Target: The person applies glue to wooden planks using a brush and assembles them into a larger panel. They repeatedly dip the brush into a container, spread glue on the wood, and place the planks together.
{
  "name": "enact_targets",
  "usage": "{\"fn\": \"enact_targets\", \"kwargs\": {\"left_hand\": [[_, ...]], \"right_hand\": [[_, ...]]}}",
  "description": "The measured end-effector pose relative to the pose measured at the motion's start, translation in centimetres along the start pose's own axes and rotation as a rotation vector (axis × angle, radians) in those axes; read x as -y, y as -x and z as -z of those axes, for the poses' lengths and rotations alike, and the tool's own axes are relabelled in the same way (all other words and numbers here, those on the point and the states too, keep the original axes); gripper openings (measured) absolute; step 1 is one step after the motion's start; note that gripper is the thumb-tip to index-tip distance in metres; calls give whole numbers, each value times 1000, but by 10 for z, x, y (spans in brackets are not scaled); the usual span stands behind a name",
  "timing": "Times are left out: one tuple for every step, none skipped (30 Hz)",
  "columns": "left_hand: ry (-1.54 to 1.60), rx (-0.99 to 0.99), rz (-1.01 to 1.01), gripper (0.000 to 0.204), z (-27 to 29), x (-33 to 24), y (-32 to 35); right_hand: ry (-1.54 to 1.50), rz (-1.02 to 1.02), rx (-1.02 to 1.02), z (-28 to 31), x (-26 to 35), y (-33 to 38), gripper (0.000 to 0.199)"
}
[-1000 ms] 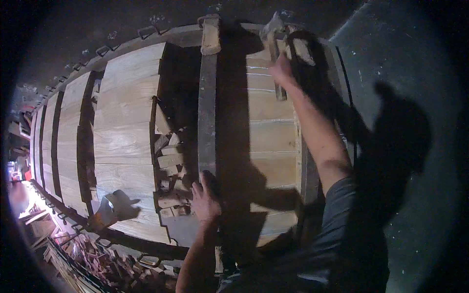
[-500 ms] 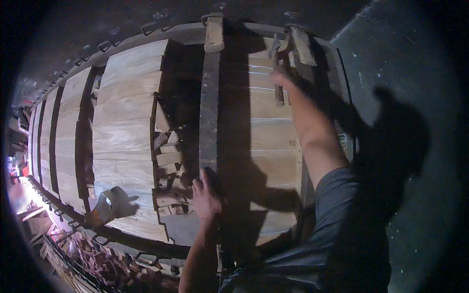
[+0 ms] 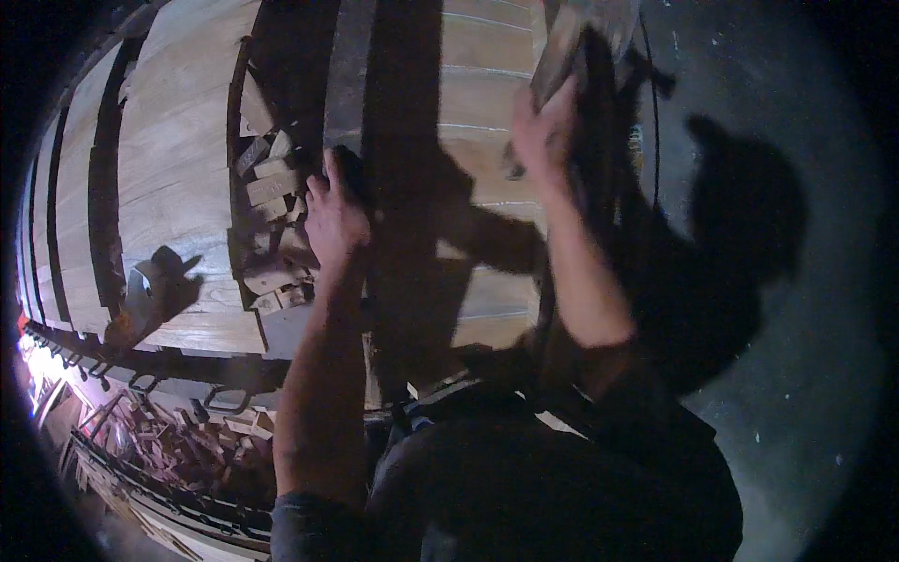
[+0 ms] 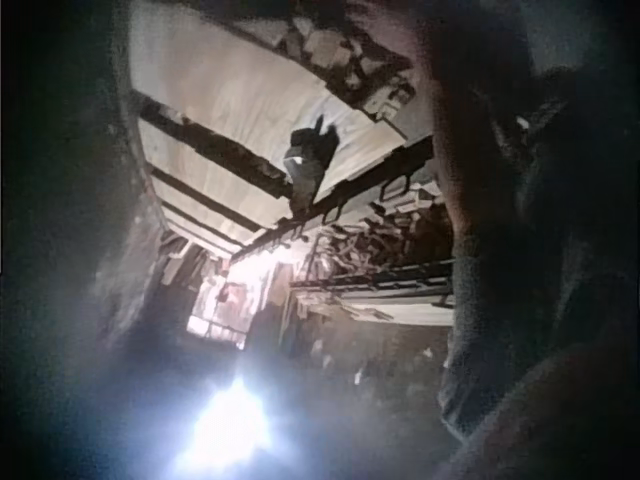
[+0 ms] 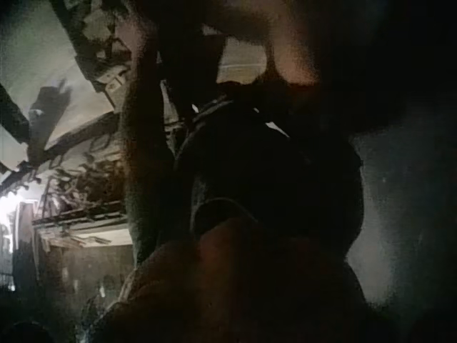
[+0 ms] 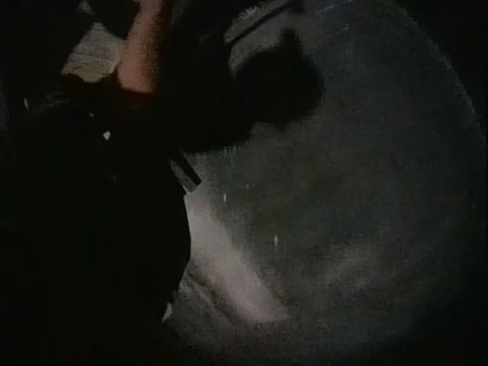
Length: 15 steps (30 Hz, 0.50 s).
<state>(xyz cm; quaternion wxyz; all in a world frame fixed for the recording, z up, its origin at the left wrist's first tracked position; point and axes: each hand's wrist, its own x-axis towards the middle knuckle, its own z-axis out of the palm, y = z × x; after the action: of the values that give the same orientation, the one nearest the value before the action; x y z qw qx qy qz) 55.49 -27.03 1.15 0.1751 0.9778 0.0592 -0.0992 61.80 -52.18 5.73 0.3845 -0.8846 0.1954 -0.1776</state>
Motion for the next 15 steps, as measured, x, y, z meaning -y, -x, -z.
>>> {"fn": "enact_targets", "kwargs": {"left_hand": [[-6, -27, -19, 104, -3, 1, -2], [-1, 22, 12, 104, -8, 2, -5], [21, 24, -7, 102, -6, 0, -5], [46, 29, -21, 101, -1, -2, -2], [64, 40, -27, 100, 2, 1, 4], [62, 12, -49, 99, -1, 7, 5], [77, -1, -67, 100, -2, 10, 1], [96, -3, -73, 101, -2, 13, 0], [120, -11, -104, 103, -4, 11, -1], [97, -9, -132, 100, -9, 12, 3], [73, -19, -159, 97, -10, 15, 0], [43, -24, -182, 95, -13, 20, -5], [253, 122, -104, 89, -21, 36, -18], [459, 255, -13, 84, -29, 62, -39], [639, 238, -112, 76, -11, 64, -27]], "right_hand": [[1, 27, -103, -4, -8, 21, 61], [291, -75, 80, -11, -31, 44, 64], [572, -179, 270, -15, -48, 62, 66], [789, 37, 377, -2, -53, 68, 70], [645, -74, 401, 6, -50, 74, 70], [494, -179, 424, 8, -40, 74, 69], [342, -284, 445, 14, -30, 74, 69], [185, -393, 514, 38, -6, 75, 69], [173, -312, 378, 43, -16, 99, 68], [158, -228, 245, 45, -36, 130, 67], [135, -132, 111, 44, -42, 151, 66], [292, -232, 204, 47, -31, 173, 64], [424, -250, 309, 48, -32, 195, 63], [553, -241, 486, 47, -35, 206, 62], [597, -267, 566, 55, -39, 208, 61]]}}
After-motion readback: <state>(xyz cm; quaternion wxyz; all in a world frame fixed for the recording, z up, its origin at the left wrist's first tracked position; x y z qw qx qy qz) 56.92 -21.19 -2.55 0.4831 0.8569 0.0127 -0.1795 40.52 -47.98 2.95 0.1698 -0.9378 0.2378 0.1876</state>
